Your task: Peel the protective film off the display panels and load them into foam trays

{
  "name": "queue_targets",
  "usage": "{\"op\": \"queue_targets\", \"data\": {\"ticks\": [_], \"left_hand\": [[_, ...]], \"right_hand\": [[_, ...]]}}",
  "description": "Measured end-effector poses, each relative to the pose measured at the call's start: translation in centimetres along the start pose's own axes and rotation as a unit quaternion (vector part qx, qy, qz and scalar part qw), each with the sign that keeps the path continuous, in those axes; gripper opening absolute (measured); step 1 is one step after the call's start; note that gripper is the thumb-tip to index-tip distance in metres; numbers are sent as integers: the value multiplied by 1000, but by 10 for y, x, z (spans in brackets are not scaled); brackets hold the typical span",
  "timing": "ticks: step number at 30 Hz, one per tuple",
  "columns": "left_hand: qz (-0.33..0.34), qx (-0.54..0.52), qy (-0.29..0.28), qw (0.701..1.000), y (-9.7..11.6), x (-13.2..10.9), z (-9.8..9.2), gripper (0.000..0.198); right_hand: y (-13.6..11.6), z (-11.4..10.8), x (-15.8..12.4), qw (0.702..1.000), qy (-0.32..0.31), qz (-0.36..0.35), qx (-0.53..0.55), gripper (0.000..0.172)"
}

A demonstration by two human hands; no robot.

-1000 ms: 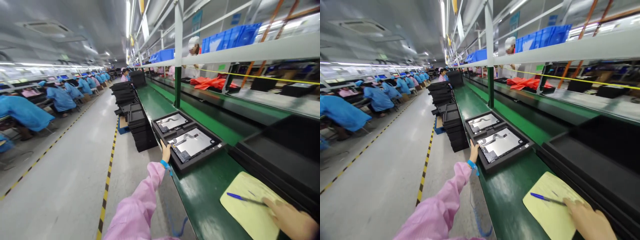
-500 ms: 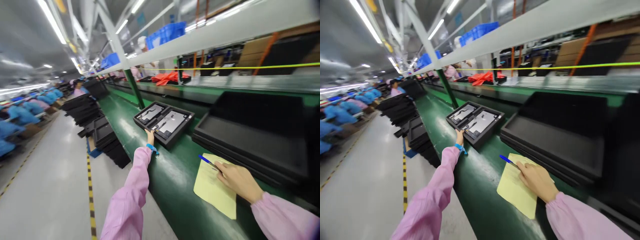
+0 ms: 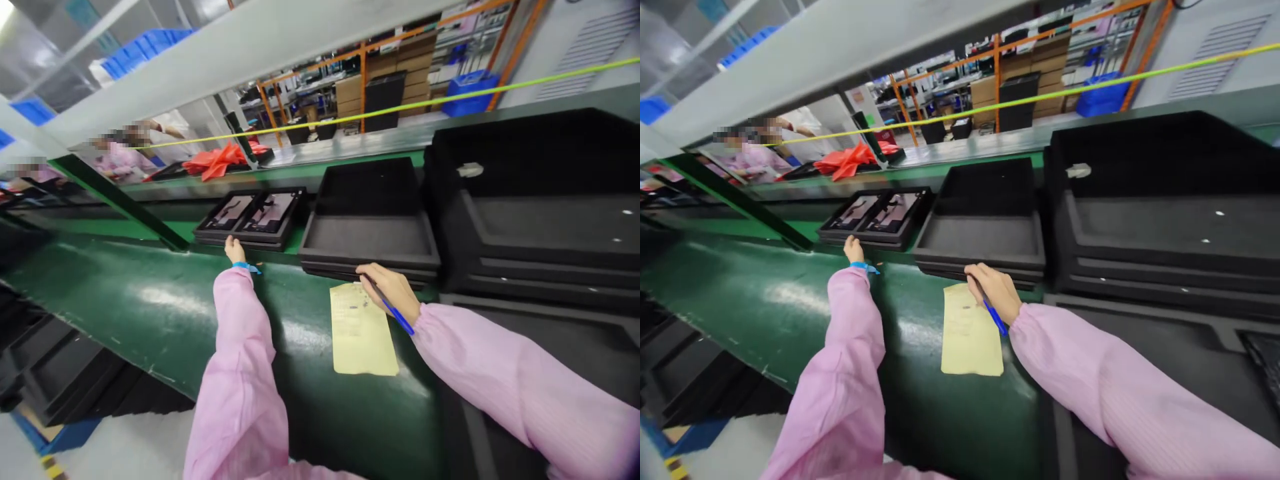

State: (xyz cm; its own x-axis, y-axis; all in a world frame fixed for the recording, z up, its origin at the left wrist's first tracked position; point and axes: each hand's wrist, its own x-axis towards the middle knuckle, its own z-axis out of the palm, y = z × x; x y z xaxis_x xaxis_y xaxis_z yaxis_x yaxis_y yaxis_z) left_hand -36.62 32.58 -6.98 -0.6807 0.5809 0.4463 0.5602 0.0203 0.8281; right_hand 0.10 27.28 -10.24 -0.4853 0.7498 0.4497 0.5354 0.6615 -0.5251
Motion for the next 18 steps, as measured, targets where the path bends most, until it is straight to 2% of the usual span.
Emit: {"op": "queue_targets", "data": {"ticks": [2, 4, 6, 8, 10, 12, 14, 18], "left_hand": [[36, 8, 8, 999, 3, -21, -3, 36], [86, 14, -19, 996, 7, -62, -3, 32], [147, 17, -94, 984, 14, -115, -4, 22], [202, 21, -213, 956, 22, -165, -1, 11], [229, 30, -303, 925, 29, -199, 5, 22], [220, 51, -345, 911, 32, -214, 16, 42], [191, 80, -356, 911, 30, -216, 27, 48], [152, 116, -379, 905, 22, -212, 37, 25]], "right_hand": [[2, -2, 2, 997, 22, 60, 37, 26], [3, -3, 4, 991, 27, 105, 77, 24], [3, -5, 7, 985, 11, 127, 117, 21], [1, -7, 9, 978, -9, 144, 149, 18], [-2, -7, 11, 968, -28, 175, 178, 20], [-8, -4, 7, 952, -59, 218, 207, 24], [-15, 2, -5, 932, -108, 258, 231, 24], [-29, 17, -41, 907, -194, 296, 228, 24]]}}
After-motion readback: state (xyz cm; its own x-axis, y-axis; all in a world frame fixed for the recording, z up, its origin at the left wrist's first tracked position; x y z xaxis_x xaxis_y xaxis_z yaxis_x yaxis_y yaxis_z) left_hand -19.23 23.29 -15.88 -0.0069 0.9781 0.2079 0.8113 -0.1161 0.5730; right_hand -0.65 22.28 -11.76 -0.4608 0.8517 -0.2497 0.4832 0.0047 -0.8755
